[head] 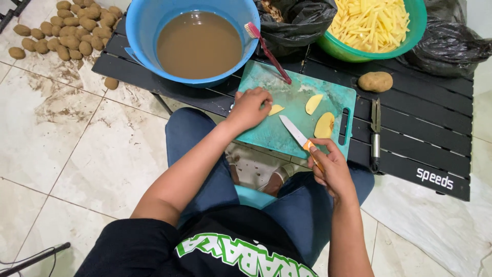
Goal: Slicing potato wedges into smaller strips on a cutting board using a knife.
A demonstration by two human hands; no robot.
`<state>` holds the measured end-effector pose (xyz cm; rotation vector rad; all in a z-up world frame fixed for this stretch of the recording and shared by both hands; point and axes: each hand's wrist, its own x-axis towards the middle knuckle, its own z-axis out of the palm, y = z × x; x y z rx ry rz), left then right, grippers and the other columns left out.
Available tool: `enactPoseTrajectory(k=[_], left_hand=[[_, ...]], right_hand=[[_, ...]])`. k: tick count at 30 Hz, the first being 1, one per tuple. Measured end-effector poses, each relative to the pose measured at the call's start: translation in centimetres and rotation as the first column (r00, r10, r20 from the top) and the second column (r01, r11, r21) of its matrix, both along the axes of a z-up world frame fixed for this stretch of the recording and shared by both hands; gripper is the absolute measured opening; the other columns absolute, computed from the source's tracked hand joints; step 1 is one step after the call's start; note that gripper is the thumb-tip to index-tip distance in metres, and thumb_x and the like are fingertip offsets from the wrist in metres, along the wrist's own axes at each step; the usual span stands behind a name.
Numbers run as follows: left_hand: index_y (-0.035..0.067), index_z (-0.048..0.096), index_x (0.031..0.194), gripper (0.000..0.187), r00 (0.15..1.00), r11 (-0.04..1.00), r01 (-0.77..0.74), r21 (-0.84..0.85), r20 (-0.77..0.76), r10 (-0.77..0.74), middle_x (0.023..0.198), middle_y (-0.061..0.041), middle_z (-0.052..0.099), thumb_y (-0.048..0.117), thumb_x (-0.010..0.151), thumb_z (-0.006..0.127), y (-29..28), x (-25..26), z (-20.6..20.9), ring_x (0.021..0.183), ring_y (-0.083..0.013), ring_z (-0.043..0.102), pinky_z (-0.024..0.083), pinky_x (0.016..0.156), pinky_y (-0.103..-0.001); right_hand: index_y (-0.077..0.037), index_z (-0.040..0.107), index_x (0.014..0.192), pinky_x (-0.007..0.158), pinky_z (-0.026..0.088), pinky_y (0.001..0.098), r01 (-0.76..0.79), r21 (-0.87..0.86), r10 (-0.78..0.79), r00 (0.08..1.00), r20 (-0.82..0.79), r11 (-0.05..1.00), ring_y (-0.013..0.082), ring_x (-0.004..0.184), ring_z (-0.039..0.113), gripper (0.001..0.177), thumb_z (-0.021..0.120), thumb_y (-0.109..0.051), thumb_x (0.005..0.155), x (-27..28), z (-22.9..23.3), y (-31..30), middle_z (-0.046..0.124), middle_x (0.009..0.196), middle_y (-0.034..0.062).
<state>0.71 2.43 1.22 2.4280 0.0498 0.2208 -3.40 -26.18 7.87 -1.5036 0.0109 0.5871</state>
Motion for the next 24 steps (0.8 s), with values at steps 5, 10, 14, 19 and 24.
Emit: enactPoseTrajectory(k=[5, 10, 14, 19, 24], left_hand=[[0.023, 0.071, 0.097, 0.014, 1.000, 0.998, 0.024, 0.050, 0.015, -0.025, 0.102, -0.001, 0.062, 0.026, 0.090, 0.059, -0.4, -0.5, -1.0, 0.105, -0.0311, 0.061, 0.039, 0.089, -0.048], [0.023, 0.071, 0.100, 0.016, 0.999, 0.999, 0.038, -0.005, 0.006, -0.038, 0.102, -0.002, 0.063, 0.026, 0.091, 0.058, -0.1, -0.9, -0.5, 0.106, -0.0309, 0.060, 0.036, 0.089, -0.045], [0.027, 0.069, 0.108, 0.019, 0.999, 0.995, 0.027, -0.097, 0.041, -0.024, 0.104, 0.001, 0.062, 0.030, 0.090, 0.065, 0.8, -0.2, -1.2, 0.105, -0.0270, 0.060, 0.038, 0.088, -0.045], [0.018, 0.061, 0.123, 0.046, 0.996, 0.954, 0.084, -0.288, 0.023, -0.081, 0.113, -0.005, 0.062, 0.036, 0.083, 0.076, 1.0, 0.1, 0.4, 0.107, -0.0315, 0.061, 0.037, 0.088, -0.046], [0.020, 0.062, 0.120, 0.050, 0.979, 0.984, 0.165, -0.067, -0.109, -0.172, 0.112, -0.002, 0.059, 0.041, 0.081, 0.082, 0.3, 0.1, 0.9, 0.114, -0.0328, 0.053, 0.031, 0.089, -0.053]], right_hand=[[-0.005, 0.054, 0.130, 0.023, 0.023, 0.0209, 0.040, 0.027, -0.039, 0.999, -0.035, 0.999, 0.0054, 0.031, 0.028, 0.029, 0.057, -0.013, 0.102, -0.5, -0.4, 1.4, 0.052, 0.064, 0.0154], [-0.007, 0.052, 0.130, 0.024, 0.024, 0.0210, 0.078, 0.115, -0.073, 0.996, -0.049, 0.990, 0.0061, 0.032, 0.028, 0.028, 0.055, -0.013, 0.104, -0.8, -1.9, 4.1, 0.054, 0.066, 0.0151], [-0.007, 0.053, 0.130, 0.025, 0.024, 0.0216, 0.102, 0.150, -0.097, 0.994, -0.039, 0.983, 0.0071, 0.032, 0.029, 0.027, 0.054, -0.013, 0.104, -0.8, -1.7, 4.3, 0.055, 0.066, 0.0164], [-0.009, 0.053, 0.131, 0.025, 0.024, 0.0194, 0.126, 0.206, -0.114, 0.991, -0.066, 0.970, 0.0056, 0.031, 0.029, 0.028, 0.056, -0.013, 0.103, -0.7, -1.0, 3.2, 0.053, 0.066, 0.0156], [-0.006, 0.055, 0.130, 0.025, 0.024, 0.0205, 0.111, 0.207, -0.103, 0.993, -0.051, 0.972, 0.0066, 0.031, 0.030, 0.027, 0.057, -0.012, 0.103, -0.7, -1.2, 2.9, 0.054, 0.066, 0.0174]])
